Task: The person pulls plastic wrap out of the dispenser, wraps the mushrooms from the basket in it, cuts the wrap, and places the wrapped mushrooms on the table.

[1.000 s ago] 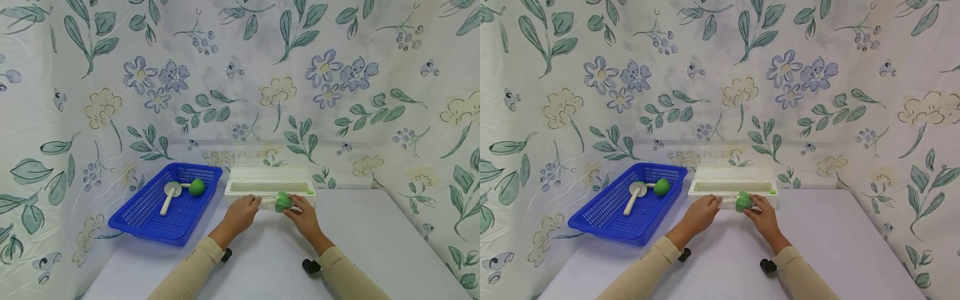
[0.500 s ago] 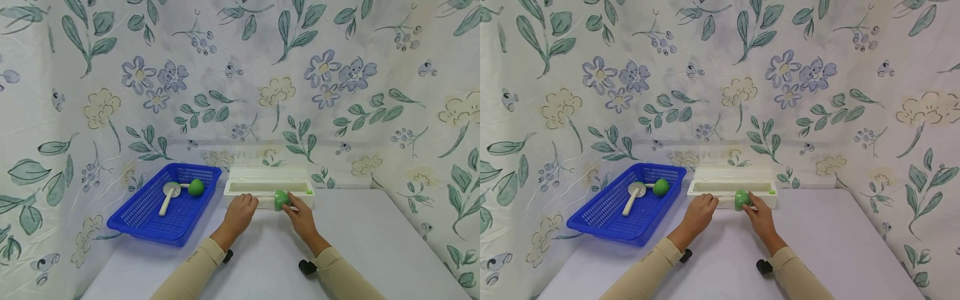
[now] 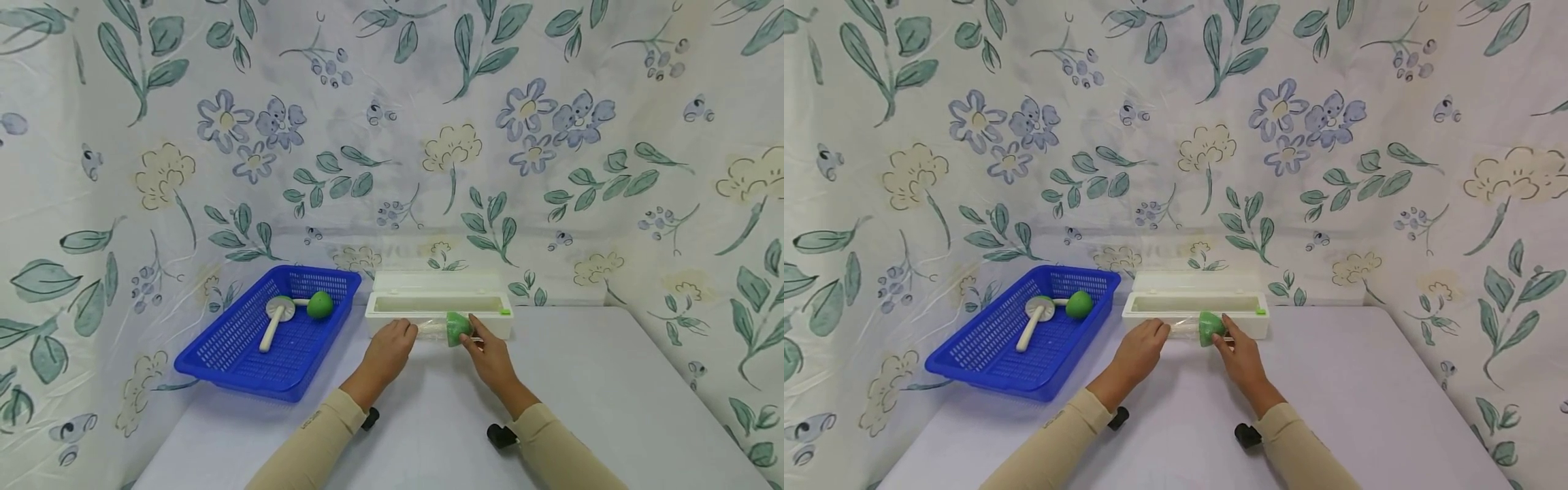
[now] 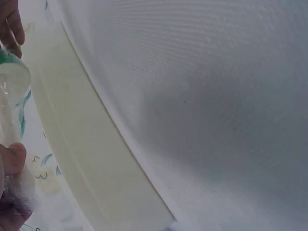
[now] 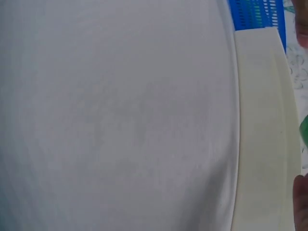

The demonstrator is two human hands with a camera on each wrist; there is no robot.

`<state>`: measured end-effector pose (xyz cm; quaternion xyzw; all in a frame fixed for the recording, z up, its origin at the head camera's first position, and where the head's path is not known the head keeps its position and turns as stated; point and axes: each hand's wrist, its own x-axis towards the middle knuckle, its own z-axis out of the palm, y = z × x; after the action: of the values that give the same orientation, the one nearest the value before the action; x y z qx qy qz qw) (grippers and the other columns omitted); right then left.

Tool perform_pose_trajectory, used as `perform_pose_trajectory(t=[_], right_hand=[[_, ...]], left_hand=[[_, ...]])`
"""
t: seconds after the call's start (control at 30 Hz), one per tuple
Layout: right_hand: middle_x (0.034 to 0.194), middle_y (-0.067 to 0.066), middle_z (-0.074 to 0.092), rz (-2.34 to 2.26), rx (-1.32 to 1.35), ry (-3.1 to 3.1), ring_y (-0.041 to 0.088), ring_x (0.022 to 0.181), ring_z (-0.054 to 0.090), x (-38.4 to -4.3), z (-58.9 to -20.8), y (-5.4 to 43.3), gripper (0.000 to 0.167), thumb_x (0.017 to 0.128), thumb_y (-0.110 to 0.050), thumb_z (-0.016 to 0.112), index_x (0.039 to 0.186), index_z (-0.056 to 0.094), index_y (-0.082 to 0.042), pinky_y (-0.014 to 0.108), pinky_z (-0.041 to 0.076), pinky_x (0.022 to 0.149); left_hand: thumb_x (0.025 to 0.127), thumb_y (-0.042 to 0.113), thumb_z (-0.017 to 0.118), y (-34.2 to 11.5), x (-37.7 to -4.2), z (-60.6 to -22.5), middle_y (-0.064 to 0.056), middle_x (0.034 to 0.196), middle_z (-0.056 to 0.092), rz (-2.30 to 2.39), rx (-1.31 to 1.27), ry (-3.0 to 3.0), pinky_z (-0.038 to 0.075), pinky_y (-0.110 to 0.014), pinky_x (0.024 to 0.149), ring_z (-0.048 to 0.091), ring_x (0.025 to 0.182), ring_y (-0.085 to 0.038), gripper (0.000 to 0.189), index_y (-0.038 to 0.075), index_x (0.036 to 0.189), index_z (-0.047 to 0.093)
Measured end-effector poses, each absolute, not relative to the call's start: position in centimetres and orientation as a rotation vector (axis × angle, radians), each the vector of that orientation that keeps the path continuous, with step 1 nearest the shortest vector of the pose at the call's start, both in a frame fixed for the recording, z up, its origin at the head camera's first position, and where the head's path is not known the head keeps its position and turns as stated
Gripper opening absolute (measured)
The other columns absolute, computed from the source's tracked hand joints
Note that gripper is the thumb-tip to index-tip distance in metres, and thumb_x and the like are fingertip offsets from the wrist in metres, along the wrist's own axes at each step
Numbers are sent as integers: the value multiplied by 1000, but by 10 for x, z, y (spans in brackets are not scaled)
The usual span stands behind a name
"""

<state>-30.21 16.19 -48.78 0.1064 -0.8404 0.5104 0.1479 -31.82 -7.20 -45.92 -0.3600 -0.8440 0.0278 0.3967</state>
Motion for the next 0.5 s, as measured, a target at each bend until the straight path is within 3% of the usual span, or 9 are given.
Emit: perform_pose_trajectory(t=[0.17,0.33,0.5], right_hand=[[152,16,35,1531,371,-2345,34,131,43,-304,-489,163,67,91,-21,69,147,38,0,38,47,94],[148,19,39,1542,358,-2295,34,131,43,-303,-490,160,58,93,-16,65,143,43,1,32,47,92],[146,20,42,1519,343,-2308,34,133,41,-301,-488,160,53,93,-11,65,140,46,4,34,46,93]], left_hand=[[76,-4,76,-73,-317,-460,-8,85,56,70,-905,-2148,50,-28,62,58,72,-20,25,0,93,60],[77,-3,74,-69,-315,-460,-9,87,58,89,-935,-2121,51,-28,65,61,74,-21,23,-1,97,62],[80,0,75,-70,-315,-462,-10,93,63,25,-937,-2138,53,-29,71,63,81,-22,24,-1,101,64]])
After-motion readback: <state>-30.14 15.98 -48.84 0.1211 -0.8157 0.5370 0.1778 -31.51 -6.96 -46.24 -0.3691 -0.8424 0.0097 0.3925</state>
